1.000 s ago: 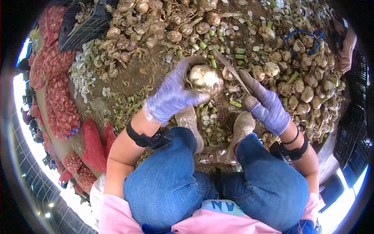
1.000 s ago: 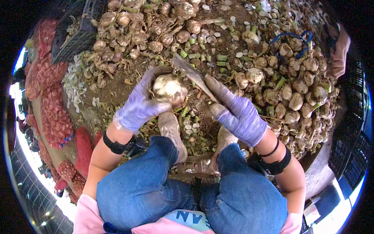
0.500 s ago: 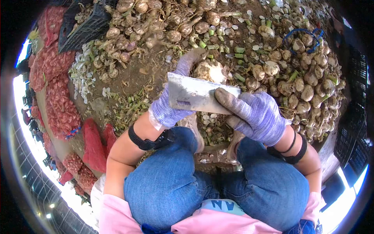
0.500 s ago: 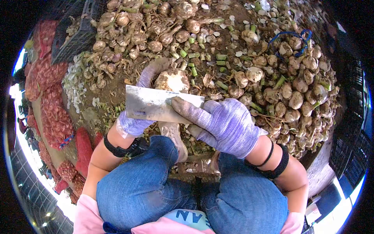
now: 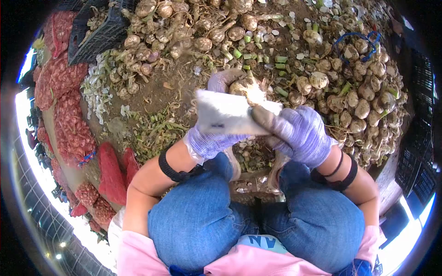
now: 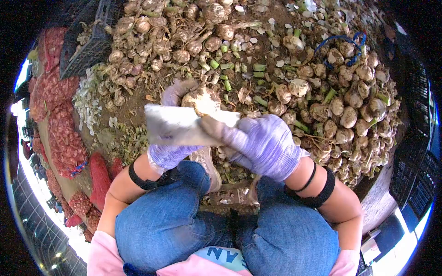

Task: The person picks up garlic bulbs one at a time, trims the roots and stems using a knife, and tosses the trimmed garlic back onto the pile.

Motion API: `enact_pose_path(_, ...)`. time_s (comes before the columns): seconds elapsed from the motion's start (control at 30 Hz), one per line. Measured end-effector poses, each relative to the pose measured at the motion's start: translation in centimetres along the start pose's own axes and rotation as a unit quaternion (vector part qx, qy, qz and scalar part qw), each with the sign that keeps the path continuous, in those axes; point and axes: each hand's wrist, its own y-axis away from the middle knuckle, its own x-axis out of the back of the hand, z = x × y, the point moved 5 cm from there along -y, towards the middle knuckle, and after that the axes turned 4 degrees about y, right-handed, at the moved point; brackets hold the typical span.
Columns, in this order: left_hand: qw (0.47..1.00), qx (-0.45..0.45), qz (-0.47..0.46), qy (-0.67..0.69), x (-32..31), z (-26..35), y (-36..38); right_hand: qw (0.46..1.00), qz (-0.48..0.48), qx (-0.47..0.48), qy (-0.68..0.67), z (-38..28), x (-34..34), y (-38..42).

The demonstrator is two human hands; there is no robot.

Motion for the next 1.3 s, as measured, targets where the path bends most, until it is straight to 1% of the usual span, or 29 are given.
enact_pose_path(0.03,1.0,-0.012,-0.009,-0.024,-0.1,-0.6,-0.1,0.995,0.093,0.001,-0.023,1.4,-1.2,0.5)
enact_pose_path(0.07,0.998,-0.055,0.017,0.009,0.6,2.0,0.1,0.988,0.117,-0.096,-0.018,4.5,-2.7,1.5)
enact_pose_path(0.1,0.999,-0.034,0.011,0.038,0.8,2.5,0.8,0.971,0.139,-0.192,-0.019,7.7,-4.2,2.7)
enact_pose_path(0.13,0.998,-0.016,0.009,0.067,1.2,2.5,1.0,0.958,0.11,-0.263,-0.032,9.3,-4.2,3.9)
enact_pose_path(0.17,0.996,-0.081,0.023,0.006,1.9,2.9,0.6,0.939,0.08,-0.332,-0.043,10.8,-4.3,5.3)
enact_pose_path(0.2,0.998,-0.041,0.033,0.019,1.9,1.0,0.3,0.945,0.119,-0.291,-0.09,10.7,-4.8,6.1)
enact_pose_path(0.27,0.981,0.088,0.074,0.158,2.2,-2.0,-0.1,0.944,0.161,-0.242,-0.155,10.4,-6.5,6.3)
enact_pose_path(0.3,0.946,0.158,0.109,0.262,2.2,-2.7,-0.2,0.944,0.131,-0.259,-0.158,10.3,-6.8,6.3)
enact_pose_path(0.33,0.905,0.189,0.137,0.356,2.1,-4.6,0.0,0.948,0.132,-0.251,-0.143,10.1,-7.2,6.3)
enact_pose_path(0.4,0.877,0.177,0.15,0.421,1.3,-6.3,-1.6,0.942,0.082,-0.28,-0.164,10.4,-9.6,6.5)
enact_pose_path(0.43,0.919,0.114,0.068,0.372,0.2,-2.1,-2.6,0.948,0.07,-0.268,-0.158,9.7,-9.6,6.1)
enact_pose_path(0.47,0.95,0.015,-0.019,0.312,-0.3,1.6,-3.6,0.953,0.058,-0.255,-0.153,9.1,-9.7,5.6)
enact_pose_path(0.5,0.96,-0.081,-0.107,0.246,-1.0,4.8,-4.2,0.955,0.073,-0.239,-0.159,9.7,-11.2,6.4)
enact_pose_path(0.57,0.956,-0.185,-0.205,0.097,-2.2,6.5,-5.1,0.954,0.067,-0.238,-0.168,9.5,-11.0,6.3)
enact_pose_path(0.63,0.974,-0.09,-0.206,-0.038,-2.0,3.9,-8.9,0.947,0.029,-0.268,-0.177,9.2,-9.6,6.4)
enact_pose_path(0.67,0.974,0.068,-0.196,-0.093,-1.2,0.8,-10.5,0.943,0.016,-0.282,-0.178,9.3,-9.2,6.6)
enact_pose_path(0.73,0.917,0.118,-0.196,-0.327,0.6,-7.1,-13.1,0.933,-0.009,-0.309,-0.183,9.6,-9.3,6.7)
enact_pose_path(0.77,0.834,0.067,-0.227,-0.498,0.8,-11.2,-14.1,0.93,-0.024,-0.316,-0.187,9.8,-9.5,6.8)
enact_pose_path(0.8,0.81,0.094,-0.228,-0.532,1.7,-14.7,-14.3,0.932,-0.008,-0.306,-0.194,9.9,-9.6,6.8)
enact_pose_path(0.83,0.804,0.196,-0.247,-0.505,2.8,-15.0,-14.1,0.933,0.003,-0.296,-0.203,9.8,-9.9,6.8)
enact_pose_path(0.87,0.815,0.171,-0.241,-0.499,3.5,-15.8,-13.8,0.936,0.018,-0.284,-0.209,9.8,-9.8,6.8)
enact_pose_path(0.9,0.739,0.055,-0.27,-0.614,3.8,-17.6,-13.3,0.932,-0.015,-0.295,-0.21,10.0,-9.9,6.9)
enact_pose_path(0.97,0.679,-0.017,-0.278,-0.679,3.8,-19.0,-12.5,0.928,-0.019,-0.301,-0.218,9.9,-9.3,6.7)
enact_pose_path(1.0,0.716,0.031,-0.262,-0.646,4.3,-19.6,-11.9,0.926,-0.022,-0.303,-0.224,9.7,-9.3,6.6)
enact_pose_path(1.03,0.749,0.077,-0.243,-0.612,4.8,-19.7,-11.4,0.94,0.02,-0.271,-0.205,9.7,-9.5,6.5)
enact_pose_path(1.13,0.858,0.037,-0.134,-0.495,5.5,-20.8,-8.0,0.944,0.014,-0.261,-0.201,9.5,-9.9,6.7)
enact_pose_path(1.2,0.859,0.075,-0.157,-0.481,5.3,-19.4,-5.7,0.937,-0.018,-0.282,-0.203,9.4,-9.7,6.9)
enact_pose_path(1.27,0.871,0.23,-0.13,-0.415,5.3,-16.5,-3.9,0.933,-0.026,-0.292,-0.208,9.3,-9.8,6.9)
enact_pose_path(1.3,0.869,0.209,-0.088,-0.441,5.3,-17.5,-2.1,0.932,-0.018,-0.293,-0.213,9.4,-9.9,7.0)
